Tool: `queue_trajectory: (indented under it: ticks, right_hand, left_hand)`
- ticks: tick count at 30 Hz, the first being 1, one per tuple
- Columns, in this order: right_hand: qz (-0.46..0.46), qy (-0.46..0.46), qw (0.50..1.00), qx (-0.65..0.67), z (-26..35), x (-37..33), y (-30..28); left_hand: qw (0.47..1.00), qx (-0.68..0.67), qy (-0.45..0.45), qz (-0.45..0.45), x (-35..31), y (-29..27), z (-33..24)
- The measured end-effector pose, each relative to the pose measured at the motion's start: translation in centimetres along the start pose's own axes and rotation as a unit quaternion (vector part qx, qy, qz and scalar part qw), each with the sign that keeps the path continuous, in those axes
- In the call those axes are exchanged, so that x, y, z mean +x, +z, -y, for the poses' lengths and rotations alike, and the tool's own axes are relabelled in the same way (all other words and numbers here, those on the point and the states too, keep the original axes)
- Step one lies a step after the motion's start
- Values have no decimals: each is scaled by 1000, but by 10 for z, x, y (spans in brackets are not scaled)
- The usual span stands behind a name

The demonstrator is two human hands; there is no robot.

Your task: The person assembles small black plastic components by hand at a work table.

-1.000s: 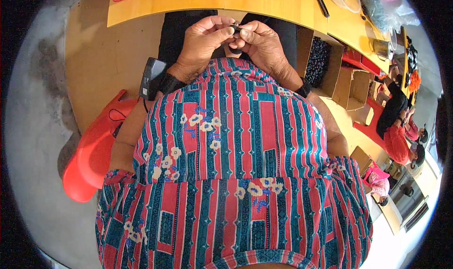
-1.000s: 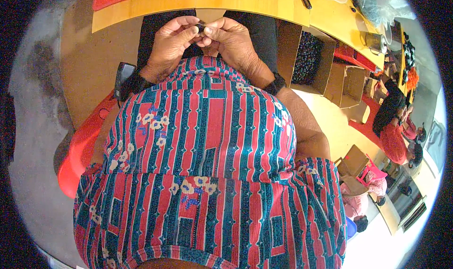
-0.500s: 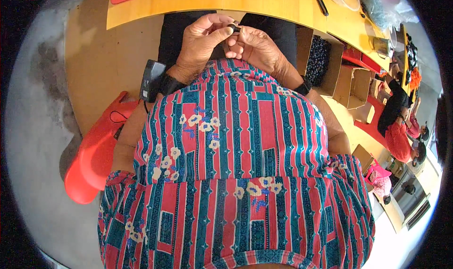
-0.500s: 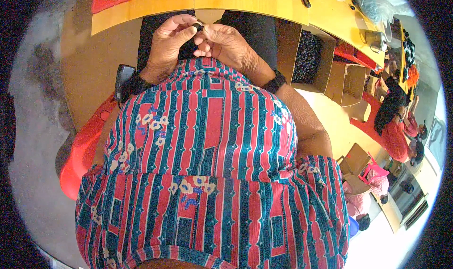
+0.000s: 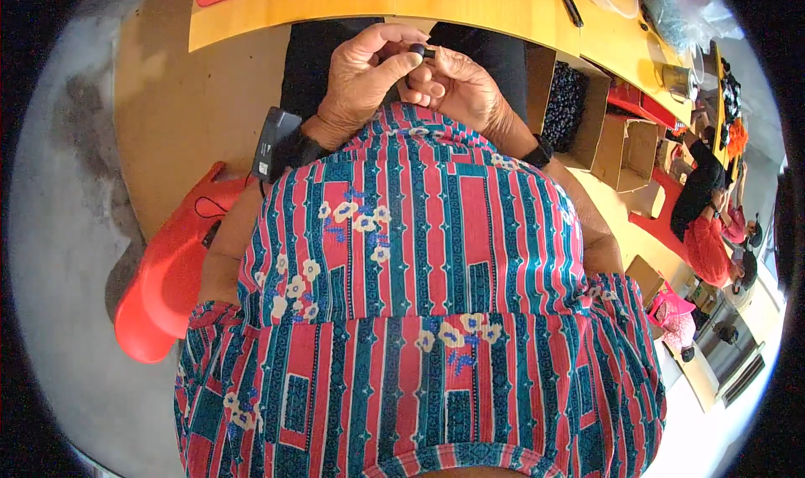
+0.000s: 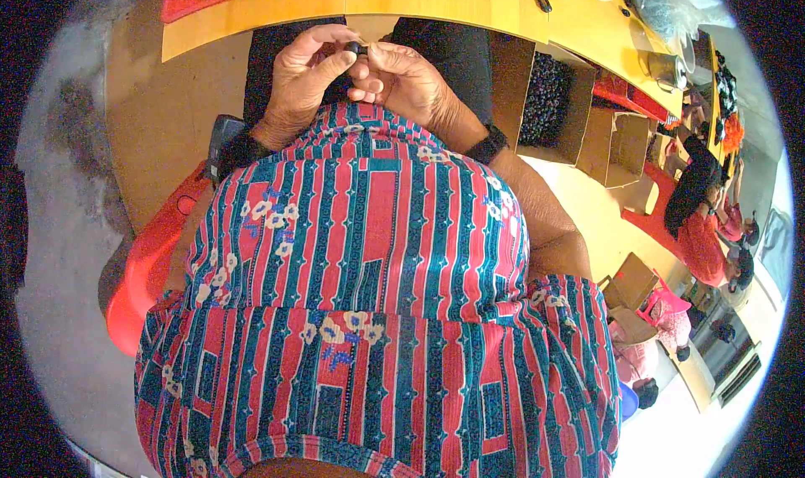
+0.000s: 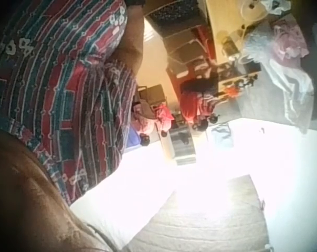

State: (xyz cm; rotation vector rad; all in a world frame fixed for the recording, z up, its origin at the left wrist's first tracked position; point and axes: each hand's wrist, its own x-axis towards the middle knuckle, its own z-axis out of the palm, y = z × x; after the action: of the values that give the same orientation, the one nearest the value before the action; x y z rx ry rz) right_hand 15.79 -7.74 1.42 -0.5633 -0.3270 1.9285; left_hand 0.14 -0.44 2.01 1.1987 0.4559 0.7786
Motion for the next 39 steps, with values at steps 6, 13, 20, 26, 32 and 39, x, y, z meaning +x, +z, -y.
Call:
queue_trajectory:
  ticks: [6, 13, 20, 26, 32, 39]
  right_hand:
    - [-2, -3, 1000, -19, 3, -2, -3]
    - [-100, -6, 995, -24, 2, -3, -1]
    - [-82, 7, 996, -29, 0, -2, -4]
    - [-64, 23, 997, -40, 2, -2, -6]
    - [-72, 28, 996, -45, 2, -1, -5]
    - [-56, 31, 998, -22, 1, 2, -3]
  left_hand:
    - [1000, 27, -6, 4, 0, 2, -2]
    - [987, 152, 41, -3, 0, 2, -5]
    - [1000, 15, 5, -9, -1, 2, -3]
    - [999, 38, -9, -21, 0, 0, 1]
    - [992, 123, 25, -22, 1, -1, 4]
    - [991, 127, 42, -26, 1, -3, 8]
